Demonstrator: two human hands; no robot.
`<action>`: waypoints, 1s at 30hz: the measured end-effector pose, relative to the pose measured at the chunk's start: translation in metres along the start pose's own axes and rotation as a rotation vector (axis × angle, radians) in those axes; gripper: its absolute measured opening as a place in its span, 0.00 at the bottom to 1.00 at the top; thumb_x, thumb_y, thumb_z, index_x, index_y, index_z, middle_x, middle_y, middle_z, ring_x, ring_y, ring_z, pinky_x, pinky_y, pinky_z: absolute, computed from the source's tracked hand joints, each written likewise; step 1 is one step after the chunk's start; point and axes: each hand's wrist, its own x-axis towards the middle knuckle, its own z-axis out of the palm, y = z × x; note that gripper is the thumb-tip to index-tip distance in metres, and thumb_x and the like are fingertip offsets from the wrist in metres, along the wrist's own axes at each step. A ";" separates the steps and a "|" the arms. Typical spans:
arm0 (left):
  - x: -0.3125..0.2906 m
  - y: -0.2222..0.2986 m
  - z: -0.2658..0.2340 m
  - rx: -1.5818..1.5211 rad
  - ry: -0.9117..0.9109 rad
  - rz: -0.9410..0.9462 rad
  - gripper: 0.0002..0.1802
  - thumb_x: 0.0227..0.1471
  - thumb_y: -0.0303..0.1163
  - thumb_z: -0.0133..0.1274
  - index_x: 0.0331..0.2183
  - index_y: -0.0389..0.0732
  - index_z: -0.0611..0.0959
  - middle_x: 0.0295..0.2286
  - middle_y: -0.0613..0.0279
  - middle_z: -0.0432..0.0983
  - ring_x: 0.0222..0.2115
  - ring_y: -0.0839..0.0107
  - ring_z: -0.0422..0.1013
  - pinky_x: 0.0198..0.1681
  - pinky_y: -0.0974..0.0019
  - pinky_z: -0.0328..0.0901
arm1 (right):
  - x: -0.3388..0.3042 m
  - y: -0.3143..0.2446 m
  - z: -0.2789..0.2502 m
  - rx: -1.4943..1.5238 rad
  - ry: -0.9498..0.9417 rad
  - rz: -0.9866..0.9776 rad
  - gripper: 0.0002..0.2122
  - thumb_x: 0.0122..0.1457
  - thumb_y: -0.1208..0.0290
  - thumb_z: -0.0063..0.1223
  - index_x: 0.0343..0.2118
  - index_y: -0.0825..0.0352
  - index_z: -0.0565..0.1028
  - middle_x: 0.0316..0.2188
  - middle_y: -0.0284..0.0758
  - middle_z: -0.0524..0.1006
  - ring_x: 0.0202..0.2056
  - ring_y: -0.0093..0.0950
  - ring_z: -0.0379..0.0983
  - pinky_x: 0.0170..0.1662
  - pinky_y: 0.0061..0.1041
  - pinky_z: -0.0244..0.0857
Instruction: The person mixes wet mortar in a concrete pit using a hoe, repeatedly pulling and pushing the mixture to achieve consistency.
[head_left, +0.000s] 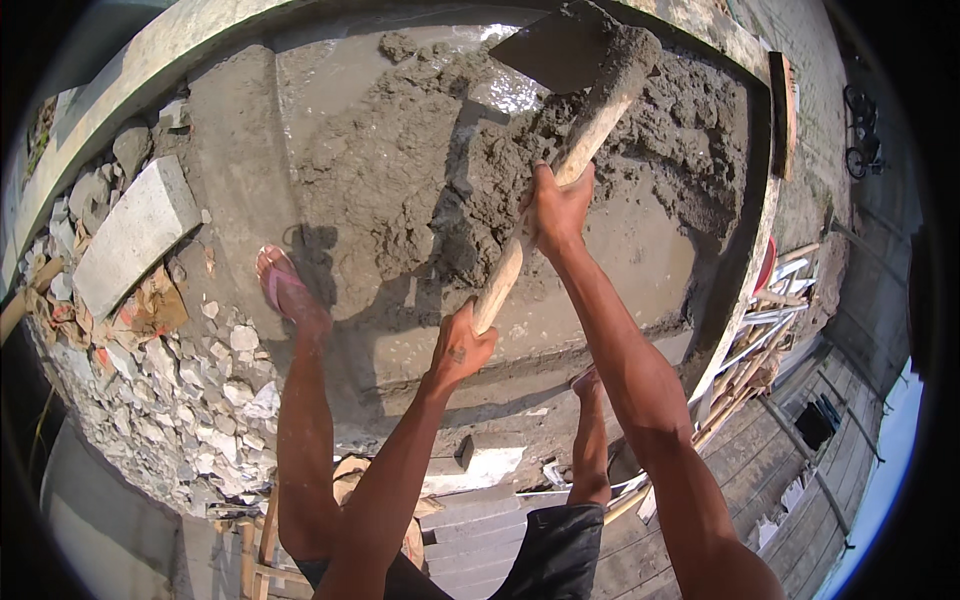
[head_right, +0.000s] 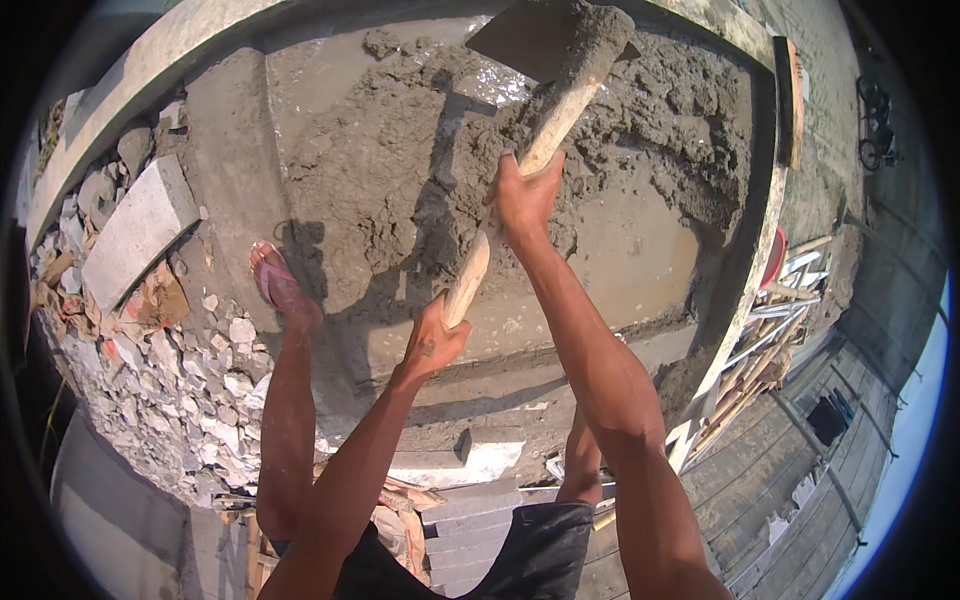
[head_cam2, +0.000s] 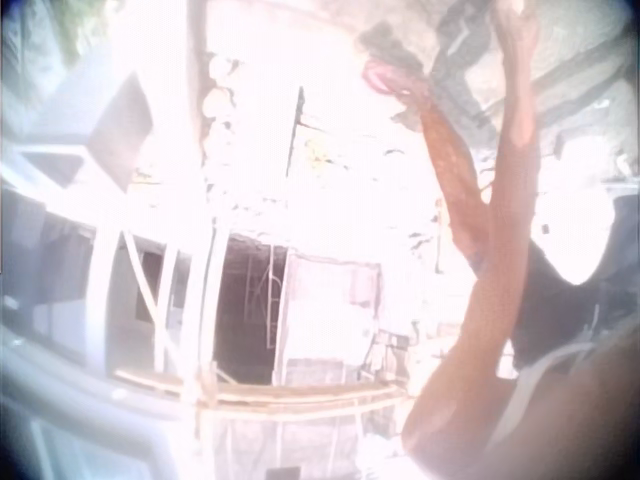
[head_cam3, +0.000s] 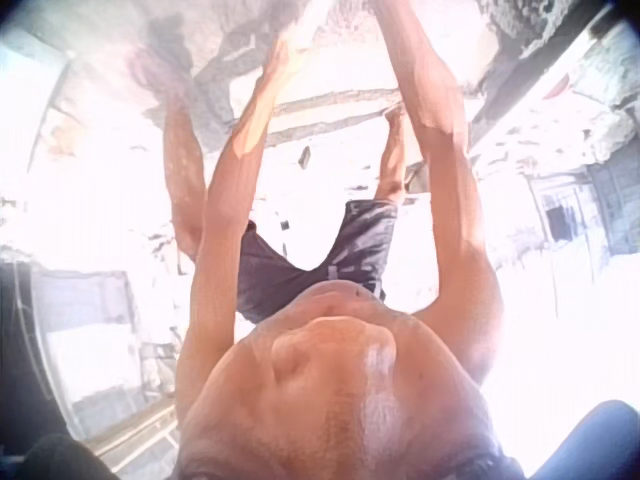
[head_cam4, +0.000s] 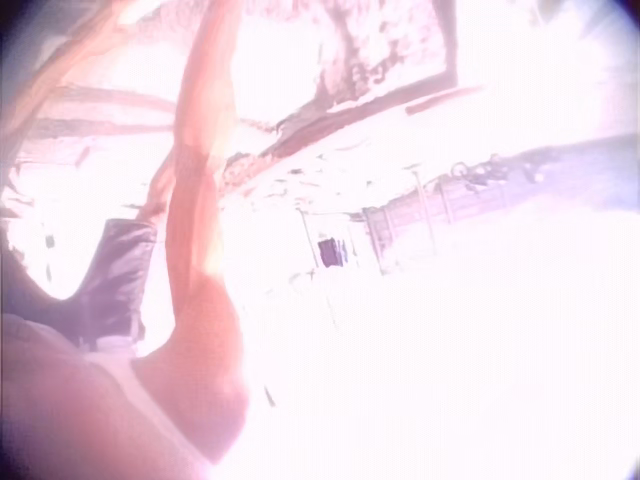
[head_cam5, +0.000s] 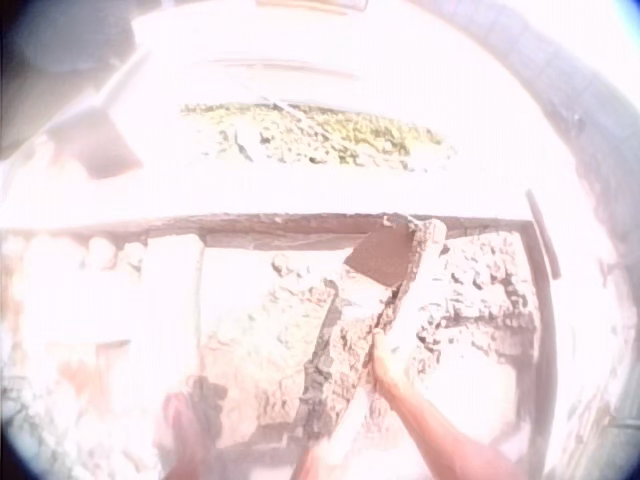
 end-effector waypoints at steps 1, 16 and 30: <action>0.041 0.017 -0.008 0.068 0.018 0.026 0.20 0.43 0.29 0.53 0.40 0.29 0.76 0.29 0.35 0.77 0.33 0.42 0.77 0.34 0.51 0.69 | 0.046 -0.003 0.014 -0.076 0.062 -0.062 0.15 0.58 0.77 0.53 0.40 0.67 0.57 0.17 0.35 0.69 0.13 0.25 0.67 0.14 0.27 0.63; 0.032 0.043 -0.045 -0.065 0.004 -0.354 0.14 0.42 0.31 0.57 0.28 0.28 0.78 0.20 0.45 0.75 0.22 0.58 0.76 0.27 0.58 0.67 | 0.079 0.040 0.085 -0.410 -0.097 0.234 0.20 0.49 0.78 0.58 0.43 0.81 0.65 0.30 0.49 0.77 0.25 0.36 0.78 0.23 0.34 0.72; -0.099 -0.004 0.031 -0.109 0.025 -0.487 0.18 0.42 0.29 0.55 0.38 0.31 0.76 0.24 0.52 0.76 0.26 0.67 0.74 0.29 0.60 0.67 | -0.048 0.100 -0.011 -0.121 -0.183 0.258 0.14 0.53 0.82 0.52 0.41 0.74 0.62 0.21 0.38 0.72 0.14 0.27 0.69 0.15 0.28 0.64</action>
